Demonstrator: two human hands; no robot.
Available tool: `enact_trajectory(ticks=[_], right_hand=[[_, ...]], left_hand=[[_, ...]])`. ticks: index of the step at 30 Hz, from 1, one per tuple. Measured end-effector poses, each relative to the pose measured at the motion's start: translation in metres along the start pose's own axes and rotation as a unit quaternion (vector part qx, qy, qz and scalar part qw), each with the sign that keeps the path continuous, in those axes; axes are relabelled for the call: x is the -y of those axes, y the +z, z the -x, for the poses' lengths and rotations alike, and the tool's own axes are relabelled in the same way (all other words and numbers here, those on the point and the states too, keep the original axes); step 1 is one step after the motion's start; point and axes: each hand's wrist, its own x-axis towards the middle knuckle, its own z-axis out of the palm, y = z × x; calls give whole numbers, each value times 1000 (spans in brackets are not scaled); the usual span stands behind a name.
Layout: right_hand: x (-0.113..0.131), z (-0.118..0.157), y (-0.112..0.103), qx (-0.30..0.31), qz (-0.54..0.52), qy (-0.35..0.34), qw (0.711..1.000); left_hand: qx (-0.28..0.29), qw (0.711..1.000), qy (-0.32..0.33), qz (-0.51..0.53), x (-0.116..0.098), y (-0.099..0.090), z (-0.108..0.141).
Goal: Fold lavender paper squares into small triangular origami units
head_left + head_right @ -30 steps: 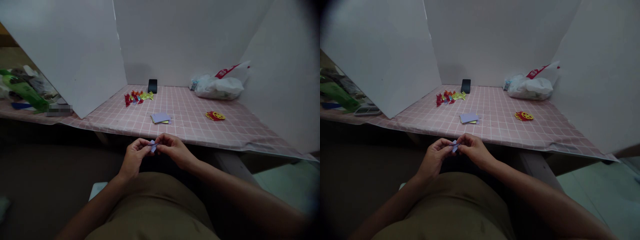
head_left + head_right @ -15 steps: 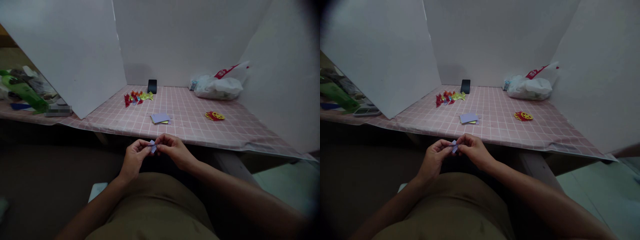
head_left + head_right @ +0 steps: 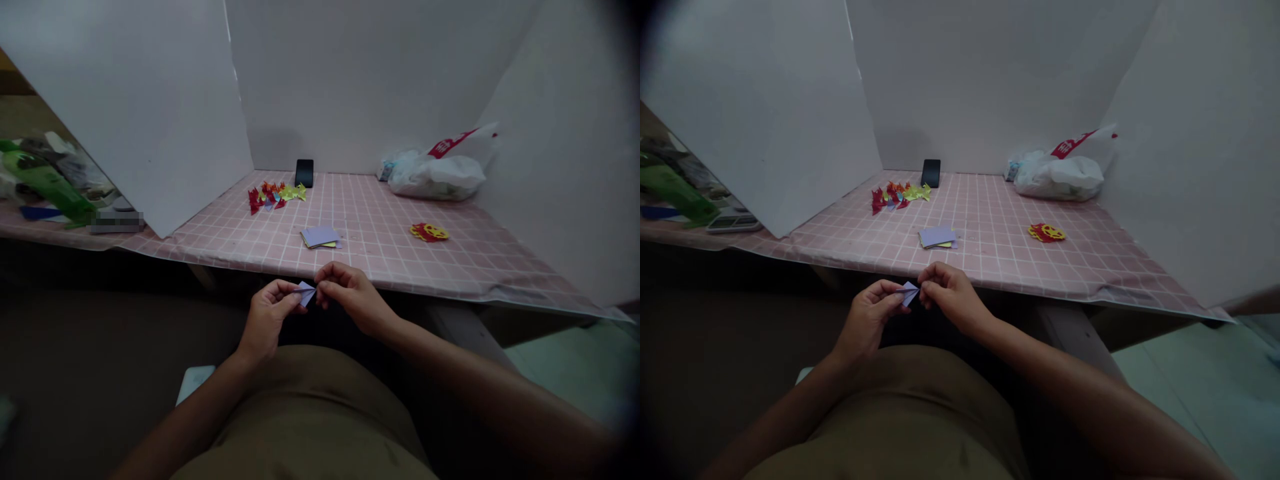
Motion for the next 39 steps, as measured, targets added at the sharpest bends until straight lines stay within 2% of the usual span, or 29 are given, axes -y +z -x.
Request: enact_trajectory(ticks=[15, 19, 24, 27, 34, 39], right_hand=[[4, -5, -13, 65, 208, -36, 975], [7, -3, -12, 69, 264, -80, 959], [3, -3, -10, 61, 344, -156, 924], [1, -4, -10, 59, 360, -176, 914], [3, -3, -12, 67, 340, -161, 924], [-1, -3, -12, 70, 377, -183, 905]], left_hand=[[-2, 998, 18, -52, -5, 2, 2], [-2, 997, 36, -74, -8, 3, 3], [-1, 994, 51, -99, -10, 3, 4], [-3, 993, 55, -102, -10, 2, 3], [-1, 994, 50, -92, -9, 3, 2], [0, 996, 42, -81, -8, 3, 2]])
